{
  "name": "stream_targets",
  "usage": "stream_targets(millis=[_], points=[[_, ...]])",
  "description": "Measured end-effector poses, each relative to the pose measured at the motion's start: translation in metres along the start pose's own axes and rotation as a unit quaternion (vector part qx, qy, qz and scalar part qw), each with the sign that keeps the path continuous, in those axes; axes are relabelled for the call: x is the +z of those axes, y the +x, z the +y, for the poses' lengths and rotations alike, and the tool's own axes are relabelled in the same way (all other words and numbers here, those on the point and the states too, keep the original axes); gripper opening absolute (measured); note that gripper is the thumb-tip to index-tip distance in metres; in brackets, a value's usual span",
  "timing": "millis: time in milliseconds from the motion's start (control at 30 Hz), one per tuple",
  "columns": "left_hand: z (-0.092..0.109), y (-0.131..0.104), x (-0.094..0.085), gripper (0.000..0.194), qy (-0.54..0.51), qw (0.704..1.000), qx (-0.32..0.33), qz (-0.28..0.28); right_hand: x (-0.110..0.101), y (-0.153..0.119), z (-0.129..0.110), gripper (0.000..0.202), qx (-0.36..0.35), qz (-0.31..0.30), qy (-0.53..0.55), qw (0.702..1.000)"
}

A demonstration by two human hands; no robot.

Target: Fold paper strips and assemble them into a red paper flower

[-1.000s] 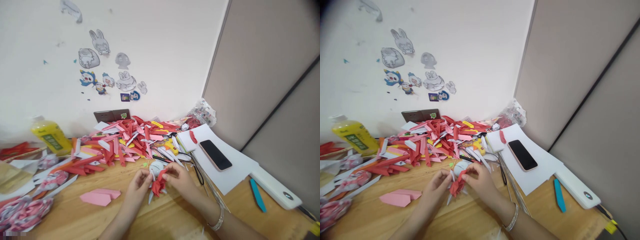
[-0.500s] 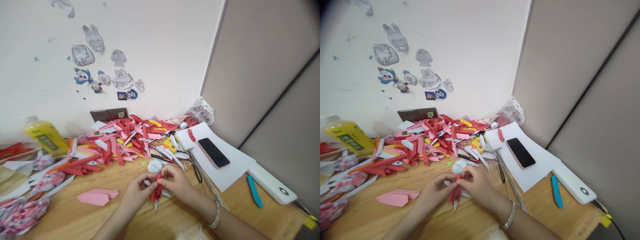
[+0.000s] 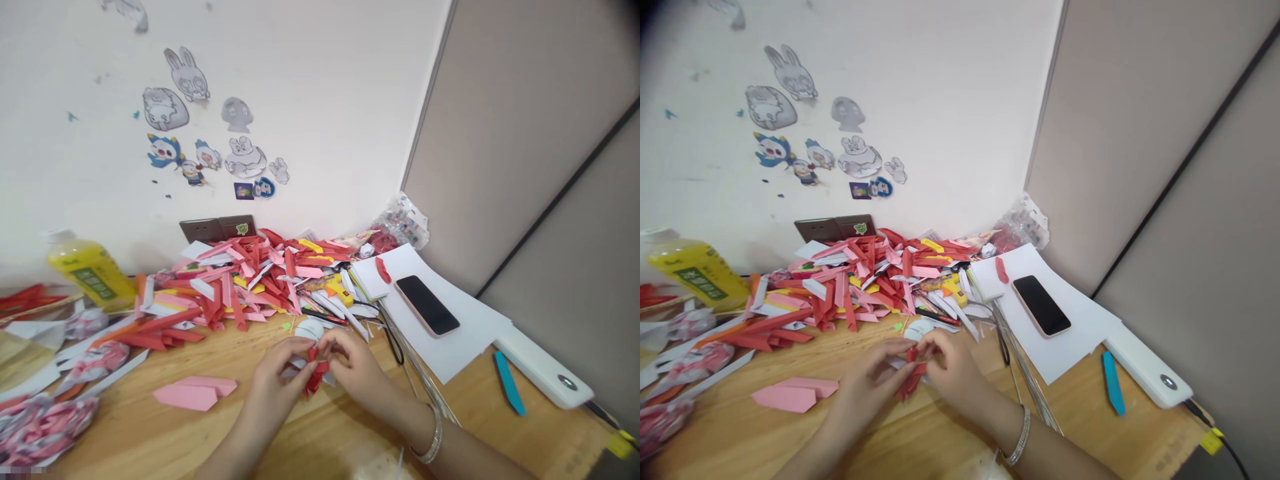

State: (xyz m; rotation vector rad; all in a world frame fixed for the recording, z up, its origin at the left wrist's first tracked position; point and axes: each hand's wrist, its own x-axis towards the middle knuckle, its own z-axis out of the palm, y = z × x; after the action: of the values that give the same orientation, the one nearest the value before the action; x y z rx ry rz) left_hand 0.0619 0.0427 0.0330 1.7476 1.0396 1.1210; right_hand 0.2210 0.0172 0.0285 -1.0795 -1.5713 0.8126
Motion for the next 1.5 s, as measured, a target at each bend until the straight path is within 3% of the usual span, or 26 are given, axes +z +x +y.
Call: stream_targets(millis=[167,333,500,667,833,967,1167,1367,1500], points=[[0.007,0.0,-0.006,0.013,0.039,0.992,0.113,0.029,0.0,-0.001,-0.005,0.012,-0.028,0.008,-0.015,0.999],[0.007,-0.004,-0.009,0.025,0.063,0.974,0.213,0.037,-0.002,-0.001,-0.008,0.005,-0.127,0.024,-0.093,0.987],[0.009,-0.007,-0.009,0.027,0.069,0.966,0.244,0.038,-0.002,-0.003,-0.008,0.008,-0.205,0.034,-0.129,0.97],[0.01,-0.005,-0.01,0.015,0.039,0.981,0.189,0.037,-0.004,-0.002,-0.014,0.008,-0.191,0.029,-0.113,0.975],[0.004,0.003,-0.009,0.007,-0.028,0.998,0.039,-0.042,-0.007,0.002,-0.017,0.007,-0.024,-0.003,-0.045,0.999],[-0.007,0.007,-0.007,0.015,0.0,0.997,0.018,-0.078,-0.007,0.006,-0.013,0.009,0.048,-0.033,-0.017,0.998],[-0.018,0.005,-0.008,0.016,-0.012,0.993,-0.055,-0.106,-0.001,0.005,-0.008,0.015,0.01,-0.006,-0.096,0.995],[-0.017,0.004,-0.008,0.016,-0.025,0.992,-0.061,-0.108,0.002,0.0,-0.012,0.018,-0.03,-0.006,-0.161,0.987],[-0.013,0.007,-0.012,0.013,-0.051,0.984,-0.098,-0.139,0.003,0.0,-0.011,0.018,-0.014,-0.009,-0.148,0.989]])
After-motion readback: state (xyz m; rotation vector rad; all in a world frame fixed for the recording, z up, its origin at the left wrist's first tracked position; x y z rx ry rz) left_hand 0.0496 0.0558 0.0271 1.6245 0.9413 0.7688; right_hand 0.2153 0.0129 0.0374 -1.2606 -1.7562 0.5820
